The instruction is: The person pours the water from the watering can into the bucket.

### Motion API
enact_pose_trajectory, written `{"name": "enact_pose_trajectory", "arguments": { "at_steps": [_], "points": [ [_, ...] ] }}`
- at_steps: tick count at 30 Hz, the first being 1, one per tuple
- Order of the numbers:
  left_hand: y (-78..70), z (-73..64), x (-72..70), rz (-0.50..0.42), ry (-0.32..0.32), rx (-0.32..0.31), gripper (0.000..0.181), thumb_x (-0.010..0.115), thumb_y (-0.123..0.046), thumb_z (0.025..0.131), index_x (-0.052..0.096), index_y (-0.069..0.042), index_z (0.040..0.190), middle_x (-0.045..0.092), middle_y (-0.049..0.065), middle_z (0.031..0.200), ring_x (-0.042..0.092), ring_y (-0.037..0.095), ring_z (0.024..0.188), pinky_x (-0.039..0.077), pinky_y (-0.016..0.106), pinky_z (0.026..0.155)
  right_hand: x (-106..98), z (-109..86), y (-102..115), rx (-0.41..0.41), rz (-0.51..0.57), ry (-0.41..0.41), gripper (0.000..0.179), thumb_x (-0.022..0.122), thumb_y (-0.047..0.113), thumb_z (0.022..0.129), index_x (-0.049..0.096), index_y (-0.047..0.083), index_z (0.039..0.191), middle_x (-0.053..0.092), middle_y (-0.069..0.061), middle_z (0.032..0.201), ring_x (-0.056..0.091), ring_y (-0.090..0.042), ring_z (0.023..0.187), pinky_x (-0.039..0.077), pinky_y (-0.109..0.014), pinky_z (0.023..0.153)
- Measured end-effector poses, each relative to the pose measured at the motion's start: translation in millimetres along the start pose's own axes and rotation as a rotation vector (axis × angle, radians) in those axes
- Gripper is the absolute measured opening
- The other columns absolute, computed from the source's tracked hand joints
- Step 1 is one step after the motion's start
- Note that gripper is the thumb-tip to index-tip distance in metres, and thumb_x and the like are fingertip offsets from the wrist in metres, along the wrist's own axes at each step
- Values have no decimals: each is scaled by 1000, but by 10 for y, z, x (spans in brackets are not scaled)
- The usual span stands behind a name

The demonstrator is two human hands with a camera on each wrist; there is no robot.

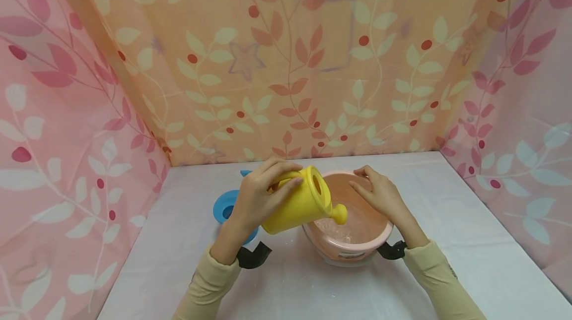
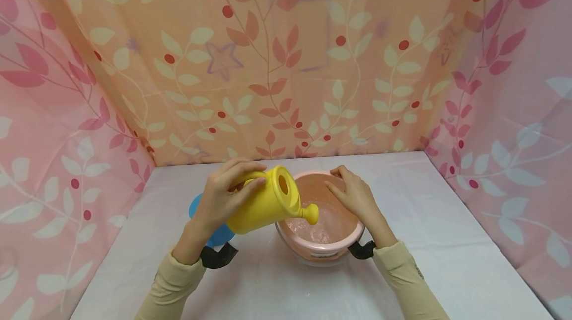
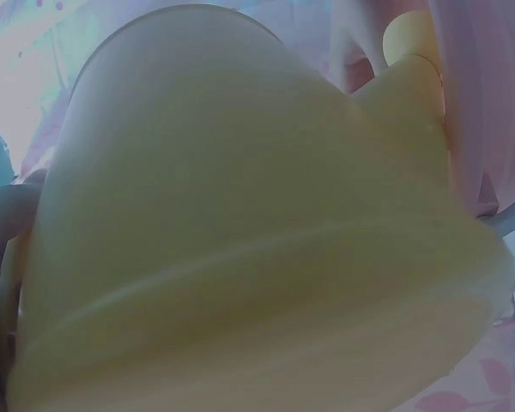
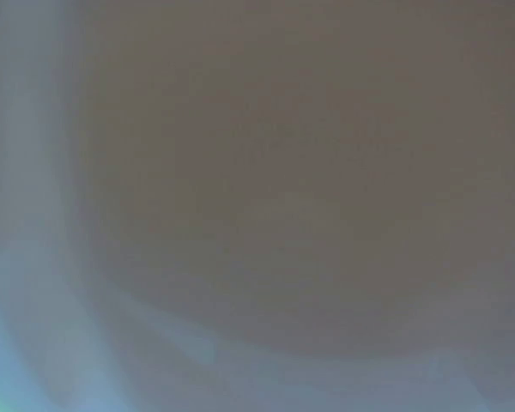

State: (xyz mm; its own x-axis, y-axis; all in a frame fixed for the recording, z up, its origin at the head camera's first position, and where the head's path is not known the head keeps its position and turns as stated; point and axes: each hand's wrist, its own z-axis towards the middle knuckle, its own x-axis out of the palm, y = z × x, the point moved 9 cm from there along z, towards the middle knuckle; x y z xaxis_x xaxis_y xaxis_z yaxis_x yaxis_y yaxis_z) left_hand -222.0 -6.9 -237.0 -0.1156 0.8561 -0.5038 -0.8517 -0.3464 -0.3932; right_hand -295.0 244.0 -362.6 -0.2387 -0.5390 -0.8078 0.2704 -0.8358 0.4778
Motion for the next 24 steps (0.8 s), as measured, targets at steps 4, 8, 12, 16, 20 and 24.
{"name": "enact_pose_trajectory", "arguments": {
  "at_steps": [4,8,12,16,20,24],
  "points": [
    [-2,-3,-2,2,3,-4,26,67,-23,77,62,-14,101,58,-5,96,51,4,78,47,17,65,7,-4,-3,5,-3,4,38,60,36,81,50,10,107,59,-11,106,55,-30,97,43,-48,78],
    [-1,-8,-2,0,7,-8,26,66,-23,77,62,-14,101,59,-5,96,52,5,79,47,17,67,16,-6,-6,5,1,7,37,60,35,81,50,10,107,59,-11,107,55,-30,98,43,-48,79],
    [0,-18,-2,2,9,-9,26,65,-24,78,62,-14,101,59,-5,96,53,5,80,47,17,68,16,-7,-4,2,9,7,37,60,35,81,50,10,107,59,-11,106,55,-29,98,43,-47,79],
    [2,-24,-2,4,8,-8,26,65,-24,78,62,-14,101,59,-5,96,54,5,82,47,17,70,14,-7,-3,1,13,6,37,59,36,81,50,10,107,59,-11,106,55,-29,98,43,-47,80],
    [-5,-23,-6,4,4,-2,26,65,-24,78,62,-14,101,59,-5,96,54,5,81,47,17,70,20,-7,-5,6,10,11,38,59,35,82,50,10,108,59,-12,107,55,-30,98,43,-48,80],
    [-2,-24,-15,-2,0,-7,26,65,-24,78,62,-14,101,59,-5,96,54,5,83,47,17,71,17,-5,-2,4,9,9,37,60,34,82,50,10,108,59,-12,107,55,-30,98,43,-48,80]
  ]
}}
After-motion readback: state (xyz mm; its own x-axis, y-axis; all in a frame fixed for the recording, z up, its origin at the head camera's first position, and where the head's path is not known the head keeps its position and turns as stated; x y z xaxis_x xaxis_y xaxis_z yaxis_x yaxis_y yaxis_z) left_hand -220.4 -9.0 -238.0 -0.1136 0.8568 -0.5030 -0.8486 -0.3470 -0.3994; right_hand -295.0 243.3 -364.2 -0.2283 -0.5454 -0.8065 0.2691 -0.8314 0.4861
